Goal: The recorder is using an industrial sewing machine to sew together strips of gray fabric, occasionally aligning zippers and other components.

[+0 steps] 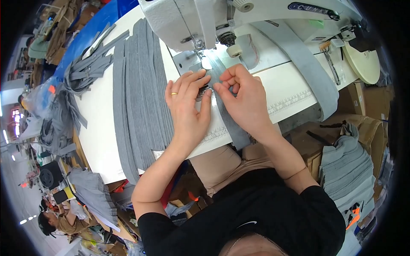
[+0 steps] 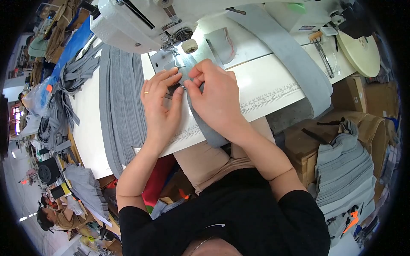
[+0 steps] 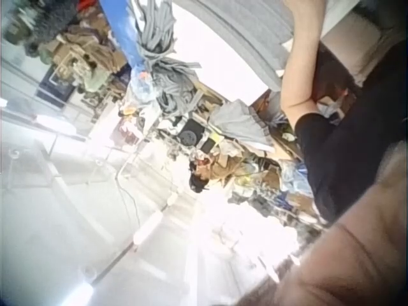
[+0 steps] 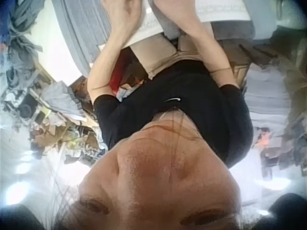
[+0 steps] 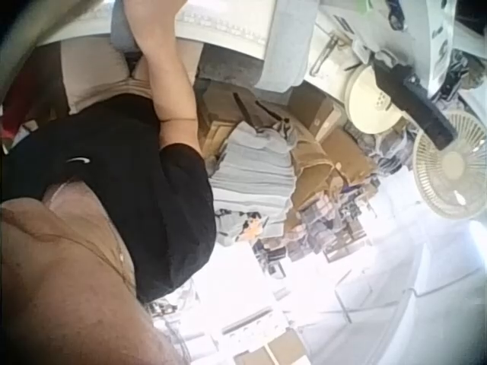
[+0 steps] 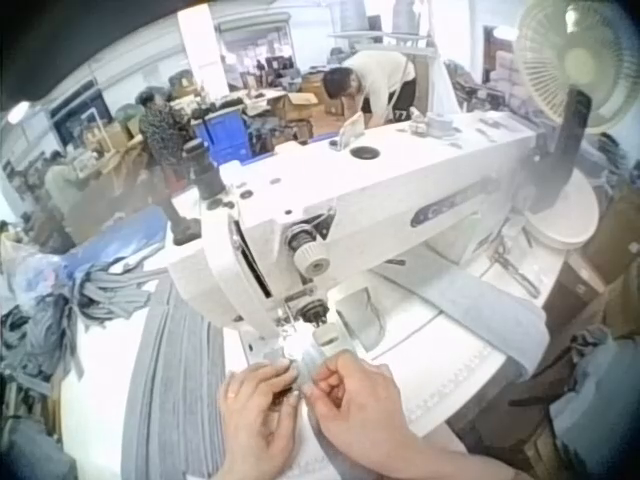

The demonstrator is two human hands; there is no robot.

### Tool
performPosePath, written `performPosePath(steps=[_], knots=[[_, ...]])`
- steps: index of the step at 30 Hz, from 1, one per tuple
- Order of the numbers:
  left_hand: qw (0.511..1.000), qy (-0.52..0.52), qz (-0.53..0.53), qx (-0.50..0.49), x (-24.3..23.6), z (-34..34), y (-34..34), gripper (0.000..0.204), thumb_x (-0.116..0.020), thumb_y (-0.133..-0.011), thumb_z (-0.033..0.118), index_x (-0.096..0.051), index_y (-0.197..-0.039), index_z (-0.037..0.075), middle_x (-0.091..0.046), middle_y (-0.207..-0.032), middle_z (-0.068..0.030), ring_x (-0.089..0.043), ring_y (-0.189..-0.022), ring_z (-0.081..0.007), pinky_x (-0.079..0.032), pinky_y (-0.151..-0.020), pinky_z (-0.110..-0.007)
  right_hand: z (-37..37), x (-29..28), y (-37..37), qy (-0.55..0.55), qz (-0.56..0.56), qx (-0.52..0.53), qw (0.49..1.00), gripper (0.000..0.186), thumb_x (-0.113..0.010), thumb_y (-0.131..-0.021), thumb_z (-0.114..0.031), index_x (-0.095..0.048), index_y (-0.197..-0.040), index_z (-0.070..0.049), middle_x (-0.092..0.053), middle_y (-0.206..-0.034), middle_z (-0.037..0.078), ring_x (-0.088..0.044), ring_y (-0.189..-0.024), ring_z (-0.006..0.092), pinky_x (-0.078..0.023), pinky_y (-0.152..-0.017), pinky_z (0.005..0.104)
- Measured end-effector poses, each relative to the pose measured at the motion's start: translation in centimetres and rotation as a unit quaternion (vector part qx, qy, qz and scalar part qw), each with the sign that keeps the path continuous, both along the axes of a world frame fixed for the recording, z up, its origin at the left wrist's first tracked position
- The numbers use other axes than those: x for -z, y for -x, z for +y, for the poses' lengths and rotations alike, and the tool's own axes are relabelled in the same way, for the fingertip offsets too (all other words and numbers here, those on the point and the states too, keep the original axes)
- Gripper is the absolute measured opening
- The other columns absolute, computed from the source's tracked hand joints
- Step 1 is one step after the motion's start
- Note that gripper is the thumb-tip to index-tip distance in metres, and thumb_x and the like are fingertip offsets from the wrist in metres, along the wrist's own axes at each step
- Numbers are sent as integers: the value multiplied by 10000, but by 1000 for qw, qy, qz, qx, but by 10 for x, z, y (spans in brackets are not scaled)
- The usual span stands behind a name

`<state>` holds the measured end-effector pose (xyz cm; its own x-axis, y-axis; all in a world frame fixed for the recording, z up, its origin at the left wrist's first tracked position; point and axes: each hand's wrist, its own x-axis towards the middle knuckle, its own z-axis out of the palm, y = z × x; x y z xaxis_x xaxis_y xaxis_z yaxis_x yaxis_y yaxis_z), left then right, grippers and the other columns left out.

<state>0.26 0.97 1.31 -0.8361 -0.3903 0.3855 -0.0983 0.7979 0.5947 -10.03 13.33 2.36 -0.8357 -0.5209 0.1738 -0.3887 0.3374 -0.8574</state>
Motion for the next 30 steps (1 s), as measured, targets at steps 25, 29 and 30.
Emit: performPosePath(steps=[25,29,30], knots=[[954,-292,-29,-63,-17,-52,54,271,-808,-833,44,-713,-1051,-85,-731,-857,-77,-616,-638,-83,-501,-535,-256,-11,5,12,16,14,1,1000,231,-792,-833,-111,-564,-868,-88,-605,-746,7,-608,-755,242,-372,-758,404],[963,-258,-66,-50,-19,-57,50,316,-811,-844,58,-686,-1097,-84,-728,-868,-93,-605,-592,-78,-487,-504,-255,-8,4,8,21,38,-9,999,218,-783,-842,-99,-566,-865,-94,-597,-748,3,-591,-762,243,-370,-767,400],[963,-257,-66,-52,-19,-56,48,316,-811,-844,58,-686,-1097,-84,-728,-868,-93,-605,-592,-78,-487,-504,-255,-8,2,7,21,34,-15,999,217,-779,-844,-93,-563,-864,-95,-593,-745,0,-586,-759,242,-369,-772,397]])
